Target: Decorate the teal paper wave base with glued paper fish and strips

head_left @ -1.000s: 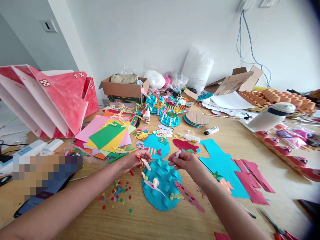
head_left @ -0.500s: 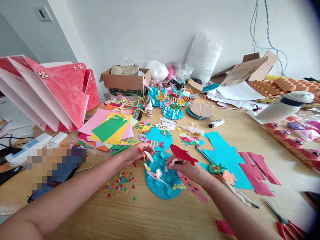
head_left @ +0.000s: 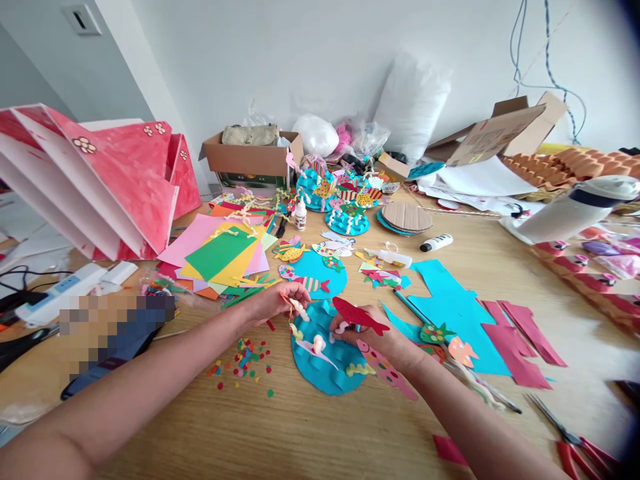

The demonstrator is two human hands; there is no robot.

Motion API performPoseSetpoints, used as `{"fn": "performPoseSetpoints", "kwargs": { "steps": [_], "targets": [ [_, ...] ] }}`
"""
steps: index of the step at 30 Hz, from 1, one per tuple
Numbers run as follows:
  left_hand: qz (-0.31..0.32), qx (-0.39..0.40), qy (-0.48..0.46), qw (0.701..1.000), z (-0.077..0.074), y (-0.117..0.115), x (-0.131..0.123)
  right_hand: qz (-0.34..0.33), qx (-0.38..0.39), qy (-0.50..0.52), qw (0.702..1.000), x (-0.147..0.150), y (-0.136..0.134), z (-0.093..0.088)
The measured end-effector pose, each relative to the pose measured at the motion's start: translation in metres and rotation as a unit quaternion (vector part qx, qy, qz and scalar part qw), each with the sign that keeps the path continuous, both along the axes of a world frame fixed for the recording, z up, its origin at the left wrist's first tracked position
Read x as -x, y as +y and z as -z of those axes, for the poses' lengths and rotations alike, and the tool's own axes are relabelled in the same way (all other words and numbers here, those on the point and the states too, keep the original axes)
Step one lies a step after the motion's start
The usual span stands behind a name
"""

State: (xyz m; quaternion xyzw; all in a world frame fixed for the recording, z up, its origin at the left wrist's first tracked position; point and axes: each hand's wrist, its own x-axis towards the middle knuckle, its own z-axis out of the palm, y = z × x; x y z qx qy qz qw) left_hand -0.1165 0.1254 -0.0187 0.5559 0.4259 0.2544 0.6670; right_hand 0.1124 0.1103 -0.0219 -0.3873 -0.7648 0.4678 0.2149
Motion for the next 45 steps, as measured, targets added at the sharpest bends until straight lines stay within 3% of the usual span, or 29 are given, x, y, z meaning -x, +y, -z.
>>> {"fn": "performPoseSetpoints", "kwargs": {
  "steps": [9,16,34,45],
  "targets": [
    [0.002,-0.017,0.005,1.000,0.000,-0.001,0.000,-0.140,-0.162,-0.014,0.977,0.004,0.007,0.003],
    [0.008,-0.032,-0.014,0.999,0.001,-0.001,0.001,-0.171,-0.238,-0.046,0.955,0.007,0.014,0.014],
    [0.004,-0.028,0.007,1.000,0.000,-0.002,0.000,-0.160,-0.212,-0.153,0.952,0.013,0.019,0.008],
    [-0.002,-0.041,-0.016,0.999,0.004,-0.003,0.001,-0.169,-0.166,-0.177,0.955,0.015,0.012,-0.025]
  ]
}}
